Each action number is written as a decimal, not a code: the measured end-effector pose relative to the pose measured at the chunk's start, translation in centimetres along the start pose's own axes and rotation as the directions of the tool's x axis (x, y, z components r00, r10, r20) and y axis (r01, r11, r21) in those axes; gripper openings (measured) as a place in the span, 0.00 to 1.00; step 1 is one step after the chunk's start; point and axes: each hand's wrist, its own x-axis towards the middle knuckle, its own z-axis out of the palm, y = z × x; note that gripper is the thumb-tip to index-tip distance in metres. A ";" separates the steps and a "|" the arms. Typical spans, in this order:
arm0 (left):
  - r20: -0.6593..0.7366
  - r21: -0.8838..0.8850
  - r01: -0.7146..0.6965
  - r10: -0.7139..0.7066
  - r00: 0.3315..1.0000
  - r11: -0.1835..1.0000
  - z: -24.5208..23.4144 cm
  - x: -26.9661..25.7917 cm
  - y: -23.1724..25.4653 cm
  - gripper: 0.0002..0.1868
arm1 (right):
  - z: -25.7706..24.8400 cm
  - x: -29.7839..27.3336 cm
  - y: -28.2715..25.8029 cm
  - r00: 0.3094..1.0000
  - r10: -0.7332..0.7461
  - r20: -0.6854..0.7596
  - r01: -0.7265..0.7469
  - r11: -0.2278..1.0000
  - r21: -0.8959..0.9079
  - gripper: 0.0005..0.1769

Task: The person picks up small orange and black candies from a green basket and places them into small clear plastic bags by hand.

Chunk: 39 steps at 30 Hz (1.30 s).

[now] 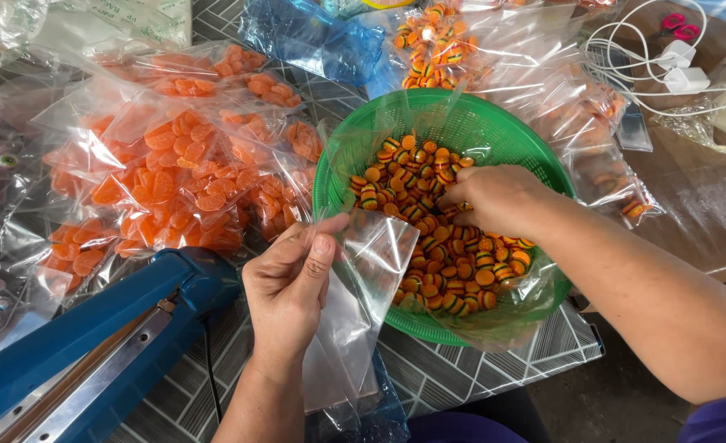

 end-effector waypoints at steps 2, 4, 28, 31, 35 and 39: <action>0.001 -0.001 0.000 0.000 1.000 1.000 0.0 0.0 -0.1 0.13 | 1.2 0.6 1.0 0.996 -0.091 0.001 0.089 0.972 -0.216 0.14; -0.001 -0.003 -0.004 0.004 1.000 1.000 -0.2 0.0 -0.2 0.13 | 1.0 0.9 1.2 0.995 -0.095 -0.021 0.090 0.983 -0.158 0.14; 0.131 0.348 -0.044 -0.002 0.991 0.937 0.6 -0.3 2.7 0.14 | -3.8 -1.5 -0.5 0.950 -0.186 -0.252 0.275 0.110 0.955 0.19; 0.219 0.455 0.024 -0.138 0.966 0.890 2.0 -0.5 5.2 0.25 | -7.8 -3.4 -2.7 0.958 -0.252 -0.136 0.241 0.449 0.861 0.22; 0.213 0.380 0.040 -0.129 0.968 0.924 2.9 -0.6 4.8 0.25 | -11.2 -5.7 -5.7 0.952 -0.299 -0.067 0.257 0.660 0.706 0.22; 0.267 0.328 -0.080 -0.011 0.964 0.941 3.9 -0.5 4.2 0.25 | -12.7 -6.6 -6.9 0.953 -0.303 0.029 0.249 0.829 0.501 0.23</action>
